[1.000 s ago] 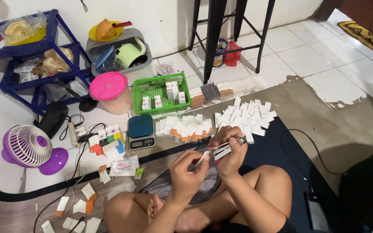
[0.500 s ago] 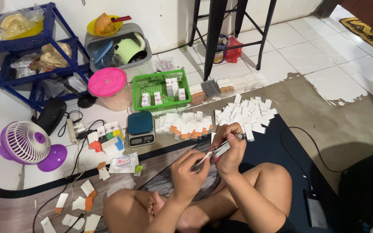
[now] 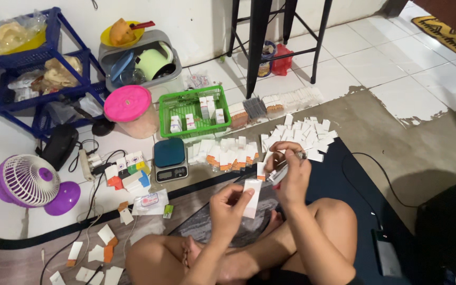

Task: The person places a white strip into a plastic sleeve and seals the edge of the sleeve with a lighter, repeating this for several items.

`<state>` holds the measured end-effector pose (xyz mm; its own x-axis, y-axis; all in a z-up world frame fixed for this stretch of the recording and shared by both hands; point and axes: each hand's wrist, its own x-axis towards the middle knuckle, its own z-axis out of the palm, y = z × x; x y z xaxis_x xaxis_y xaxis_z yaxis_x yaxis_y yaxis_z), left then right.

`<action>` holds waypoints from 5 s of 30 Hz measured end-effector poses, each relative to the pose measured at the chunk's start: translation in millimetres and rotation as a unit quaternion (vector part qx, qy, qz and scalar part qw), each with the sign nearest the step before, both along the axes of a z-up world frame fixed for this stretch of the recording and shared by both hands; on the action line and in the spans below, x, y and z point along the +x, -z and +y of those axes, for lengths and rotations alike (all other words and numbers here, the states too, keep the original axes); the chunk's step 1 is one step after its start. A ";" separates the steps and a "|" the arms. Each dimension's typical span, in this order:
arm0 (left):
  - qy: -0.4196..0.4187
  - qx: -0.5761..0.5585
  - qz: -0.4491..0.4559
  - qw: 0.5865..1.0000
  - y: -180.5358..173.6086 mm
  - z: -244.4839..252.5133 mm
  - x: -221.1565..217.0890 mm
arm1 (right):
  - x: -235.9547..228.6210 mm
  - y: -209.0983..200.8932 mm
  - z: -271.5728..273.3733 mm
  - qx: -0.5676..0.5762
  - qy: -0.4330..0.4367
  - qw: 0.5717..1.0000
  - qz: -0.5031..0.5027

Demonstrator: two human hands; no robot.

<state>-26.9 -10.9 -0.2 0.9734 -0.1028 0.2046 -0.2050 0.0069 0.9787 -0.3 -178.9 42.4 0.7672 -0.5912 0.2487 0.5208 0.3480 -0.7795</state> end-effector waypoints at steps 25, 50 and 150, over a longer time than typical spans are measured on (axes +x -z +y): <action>0.141 0.004 0.080 0.987 91.7 36.1 -28.5 | -97.0 149.4 -13.5 -0.269 -0.265 0.909 0.174; -0.051 -0.113 0.472 0.873 195.8 -8.8 26.9 | 29.3 274.2 -92.8 -0.384 0.182 0.838 0.342; 0.094 -0.074 0.098 0.988 65.2 54.7 61.2 | -14.7 75.3 -45.1 -0.305 -0.199 0.913 0.182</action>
<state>34.3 43.8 -65.4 0.9625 -0.2683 0.0402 0.0070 0.1727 0.9850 -15.0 -224.0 -33.0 0.9887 -0.0837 0.1243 0.1155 -0.1027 -0.9880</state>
